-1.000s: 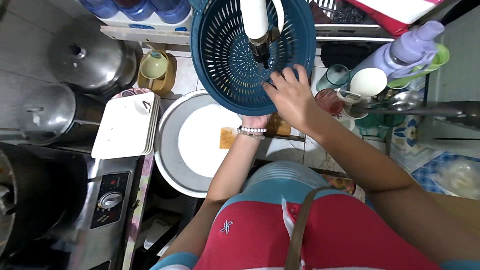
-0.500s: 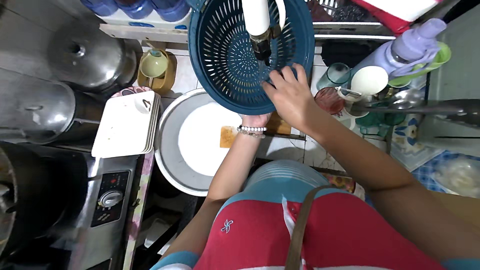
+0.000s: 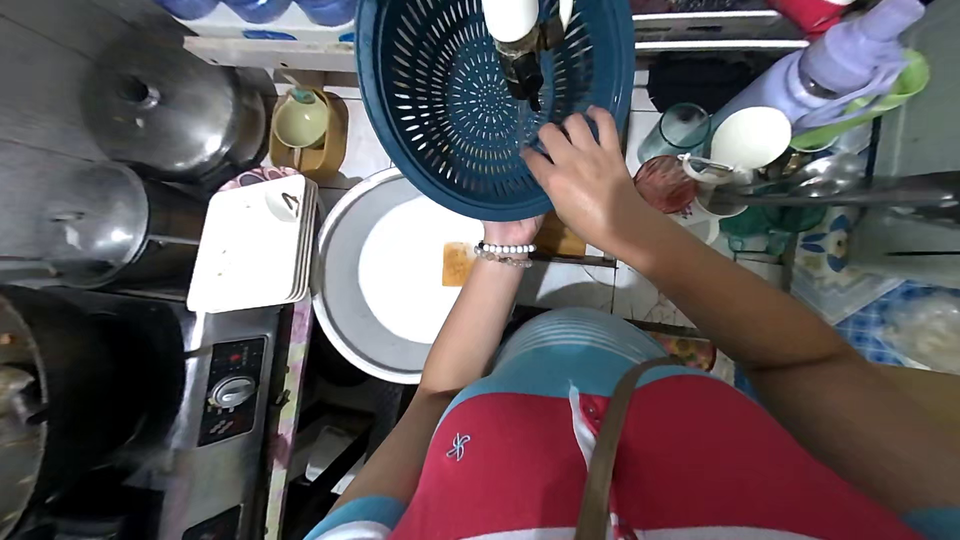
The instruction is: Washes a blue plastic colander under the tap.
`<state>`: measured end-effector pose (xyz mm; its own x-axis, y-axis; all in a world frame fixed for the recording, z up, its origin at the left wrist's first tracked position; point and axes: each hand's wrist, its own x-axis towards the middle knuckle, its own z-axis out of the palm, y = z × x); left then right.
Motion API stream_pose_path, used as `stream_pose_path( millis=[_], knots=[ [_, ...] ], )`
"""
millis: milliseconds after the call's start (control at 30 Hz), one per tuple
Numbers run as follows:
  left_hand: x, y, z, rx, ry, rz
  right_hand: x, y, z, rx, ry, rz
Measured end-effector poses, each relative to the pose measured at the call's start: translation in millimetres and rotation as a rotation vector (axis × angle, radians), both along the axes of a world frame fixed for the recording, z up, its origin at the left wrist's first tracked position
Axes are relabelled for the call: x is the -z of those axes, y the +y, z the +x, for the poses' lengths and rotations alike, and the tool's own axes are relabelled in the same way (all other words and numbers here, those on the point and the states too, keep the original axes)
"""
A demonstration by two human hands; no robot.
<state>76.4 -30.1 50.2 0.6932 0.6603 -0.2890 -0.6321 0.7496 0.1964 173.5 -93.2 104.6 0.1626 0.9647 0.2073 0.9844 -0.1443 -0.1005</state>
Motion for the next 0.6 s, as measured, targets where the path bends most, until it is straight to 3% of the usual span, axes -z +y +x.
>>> stream_pose_path(
  millis=[100, 267, 433, 533, 600],
  knots=[
    [-1, 1, 0, -0.001, -0.004, -0.009, 1, -1, 0, -0.006, 0.018, 0.034],
    [-13, 12, 5, -0.02, 0.071, -0.033, 10, -25, 5, 0.169, 0.224, 0.45],
    [-2, 15, 11, 0.036, 0.148, -0.062, 3, -52, 15, 0.46, 0.563, -0.005],
    [-4, 14, 19, 0.217, 0.31, 0.008, 20, -69, 21, 0.475, 0.752, 0.015],
    [-3, 9, 20, 0.277, 0.385, -0.06, 34, -80, 26, 0.453, 0.912, 0.042]
  ],
)
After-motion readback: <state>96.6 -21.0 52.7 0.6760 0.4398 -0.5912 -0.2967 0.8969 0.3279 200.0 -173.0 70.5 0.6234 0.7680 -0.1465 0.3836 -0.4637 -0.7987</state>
